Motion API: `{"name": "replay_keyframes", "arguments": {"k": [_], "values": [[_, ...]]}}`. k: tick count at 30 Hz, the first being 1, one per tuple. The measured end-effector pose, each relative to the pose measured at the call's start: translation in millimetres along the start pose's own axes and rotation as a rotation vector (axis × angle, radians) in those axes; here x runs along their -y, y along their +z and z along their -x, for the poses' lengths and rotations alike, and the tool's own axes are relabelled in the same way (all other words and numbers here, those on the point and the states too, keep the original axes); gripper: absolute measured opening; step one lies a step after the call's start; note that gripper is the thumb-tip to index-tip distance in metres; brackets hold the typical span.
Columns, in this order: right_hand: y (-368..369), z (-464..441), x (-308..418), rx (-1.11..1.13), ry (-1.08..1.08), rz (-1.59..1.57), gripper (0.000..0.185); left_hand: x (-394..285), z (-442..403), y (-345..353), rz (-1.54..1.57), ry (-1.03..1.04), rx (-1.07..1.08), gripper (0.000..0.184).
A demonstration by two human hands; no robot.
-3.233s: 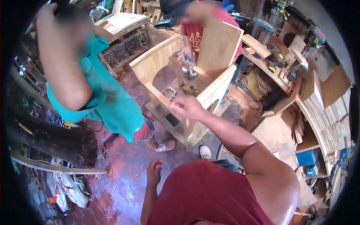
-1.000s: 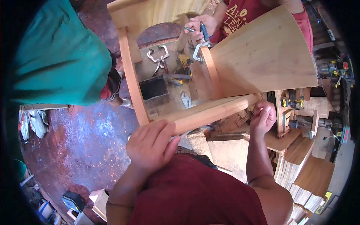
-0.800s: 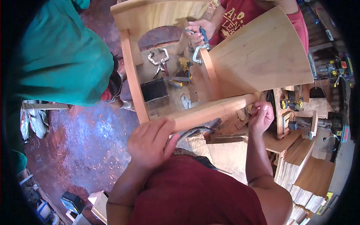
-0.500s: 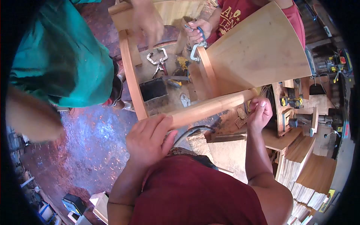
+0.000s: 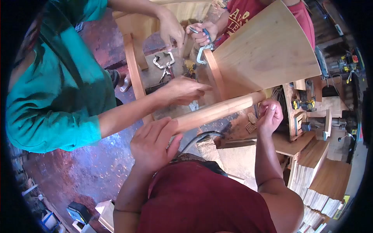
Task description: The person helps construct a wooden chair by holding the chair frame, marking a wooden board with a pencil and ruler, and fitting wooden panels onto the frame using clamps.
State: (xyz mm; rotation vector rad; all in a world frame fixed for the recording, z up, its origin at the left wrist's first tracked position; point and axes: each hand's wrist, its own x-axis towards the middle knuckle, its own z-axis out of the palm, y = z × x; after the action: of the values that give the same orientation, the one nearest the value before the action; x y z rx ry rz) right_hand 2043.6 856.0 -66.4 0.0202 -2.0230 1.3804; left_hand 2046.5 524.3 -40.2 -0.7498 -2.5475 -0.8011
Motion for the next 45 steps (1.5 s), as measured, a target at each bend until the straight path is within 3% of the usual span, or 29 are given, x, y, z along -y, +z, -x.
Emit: {"name": "replay_keyframes", "arguments": {"k": [4, 9, 11, 14, 19, 21, 22, 23, 24, 31, 34, 35, 37, 39, 42, 45], "values": [[-2.1, -3.3, -0.2, -0.02, 0.006, 0.008, 0.027, 0.0, 0.0, 0.9, -0.012, 0.009, -0.007, 0.024], [-1.2, -17.0, -6.3, -0.149, -0.095, -0.012, 0.007, 1.1, 0.5, 3.0, -0.001, 0.001, 0.004, 0.025], [-0.1, -21.2, -8.8, -0.164, -0.085, -0.084, 0.01, 1.8, -0.7, 3.8, -0.002, 0.0, 0.01, 0.025], [6.2, -29.0, -3.7, -0.265, -0.017, -0.162, 0.029, 1.8, -3.7, 3.6, 0.0, -0.007, 0.021, 0.024], [7.6, -36.3, -12.4, -0.185, 0.057, -0.066, 0.035, 4.9, -1.7, 5.7, -0.001, -0.03, 0.066, 0.025], [13.6, -40.0, -3.9, -0.071, -0.062, 0.418, 0.035, 4.6, -0.2, 4.1, -0.002, -0.032, 0.083, 0.024], [9.5, -37.5, -7.3, -0.165, -0.054, 0.849, 0.04, 1.7, 1.1, 0.9, -0.028, -0.08, 0.132, 0.023], [12.3, -38.8, -13.4, -0.164, 0.217, 0.724, 0.044, 1.7, 0.7, 0.5, -0.023, -0.083, 0.138, 0.023], [17.9, -43.0, -17.9, -0.217, 0.237, 0.744, 0.045, 2.4, 0.1, 0.2, -0.018, -0.08, 0.142, 0.024], [96.8, -106.3, 65.9, -0.894, -0.072, 1.4, 0.053, 8.9, -6.5, 4.8, -0.02, -0.071, 0.175, 0.027], [114.5, -120.2, 86.9, -1.09, -0.099, 1.615, 0.057, 58.9, -86.1, 40.7, -0.072, 0.02, 0.124, 0.028], [115.7, -123.7, 92.0, -1.093, -0.1, 1.612, 0.057, 80.2, -117.6, 57.3, -0.08, 0.057, 0.093, 0.029], [117.7, -126.8, 100.7, -0.904, 0.165, 1.191, 0.057, 103.1, -153.3, 71.7, -0.077, 0.097, 0.048, 0.03], [111.7, -126.3, 97.6, -0.924, 0.168, 1.172, 0.055, 99.0, -145.0, 65.5, -0.072, 0.099, 0.044, 0.031], [107.0, -124.8, 96.1, -1.054, 0.187, 1.226, 0.055, 47.6, -67.6, 24.6, -0.063, 0.032, 0.113, 0.032], [108.6, -126.0, 104.4, -0.944, 0.206, 0.991, 0.051, 4.4, 17.8, -6.0, -0.064, -0.061, 0.132, 0.034]]}}
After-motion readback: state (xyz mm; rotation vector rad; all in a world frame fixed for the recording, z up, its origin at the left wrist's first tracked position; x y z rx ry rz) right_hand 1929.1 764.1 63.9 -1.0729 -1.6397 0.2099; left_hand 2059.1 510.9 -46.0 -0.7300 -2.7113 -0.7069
